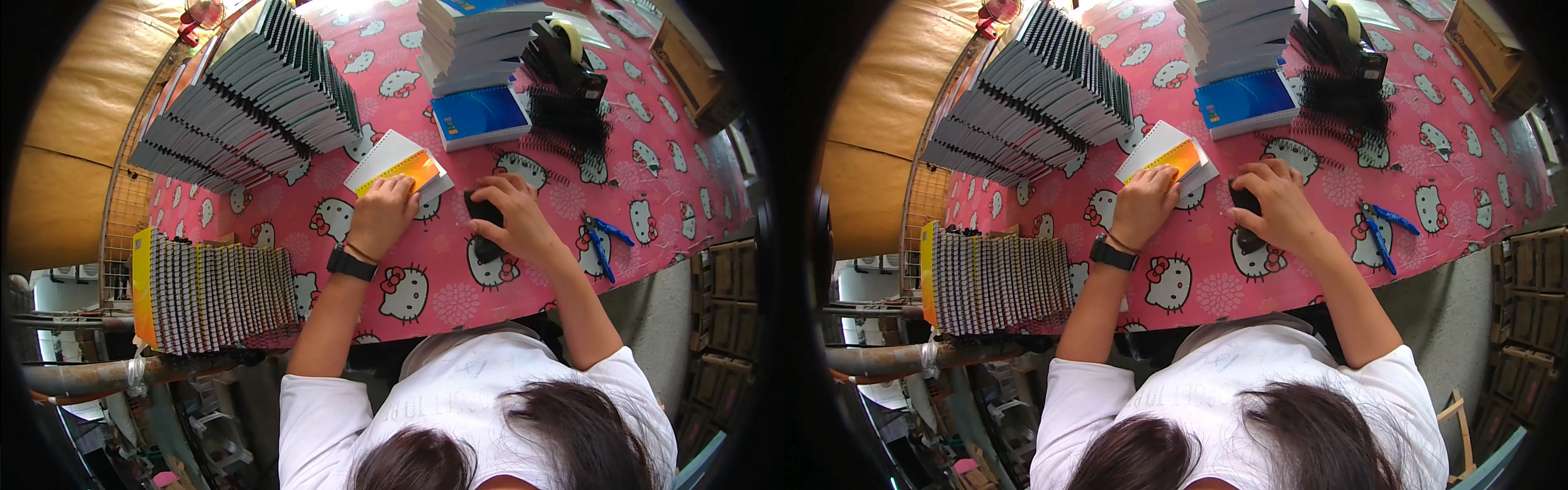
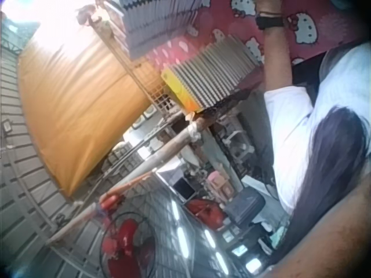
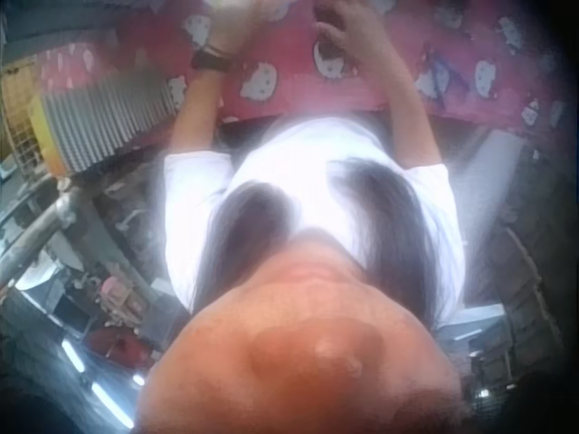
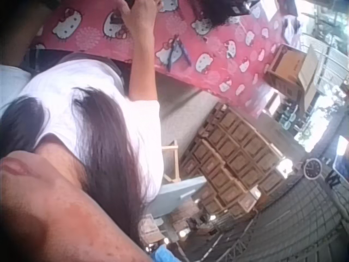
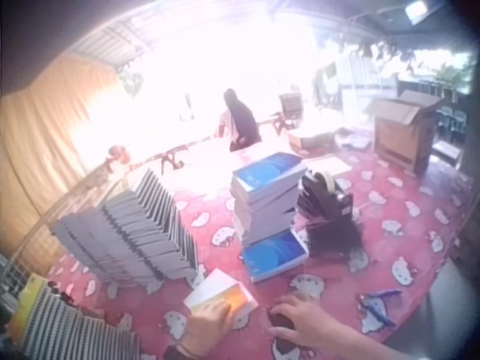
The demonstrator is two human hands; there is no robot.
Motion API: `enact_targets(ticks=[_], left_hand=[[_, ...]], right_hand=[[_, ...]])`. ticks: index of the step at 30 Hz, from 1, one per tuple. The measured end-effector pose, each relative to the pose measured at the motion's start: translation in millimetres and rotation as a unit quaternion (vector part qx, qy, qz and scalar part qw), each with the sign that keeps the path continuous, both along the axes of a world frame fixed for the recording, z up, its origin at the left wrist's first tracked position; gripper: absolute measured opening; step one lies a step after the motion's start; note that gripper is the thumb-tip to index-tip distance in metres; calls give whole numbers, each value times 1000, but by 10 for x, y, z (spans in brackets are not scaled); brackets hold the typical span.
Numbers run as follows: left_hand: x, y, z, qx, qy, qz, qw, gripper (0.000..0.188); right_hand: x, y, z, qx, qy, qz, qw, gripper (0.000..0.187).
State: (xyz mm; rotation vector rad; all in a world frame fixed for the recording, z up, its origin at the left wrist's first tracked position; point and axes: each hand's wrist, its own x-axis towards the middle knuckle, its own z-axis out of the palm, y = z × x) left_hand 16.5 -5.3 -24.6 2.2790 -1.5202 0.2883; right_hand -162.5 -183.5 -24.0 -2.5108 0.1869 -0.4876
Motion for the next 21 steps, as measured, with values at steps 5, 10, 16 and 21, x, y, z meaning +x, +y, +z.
enact_targets(ticks=[5,10,16,21], left_hand=[[40,27,34,-43,18,-25,999,22],[46,45,17,-45,29,-18,998,21],[14,30,-16,-39,8,-1,999,19],[-2,28,-54,-39,-1,19,999,16]], right_hand=[[266,26,46,37,2,19,999,34],[374,40,-66,49,-1,18,999,35],[405,65,-202,-2,30,-16,999,48],[452,247,-19,-69,130,-49,988,61]])
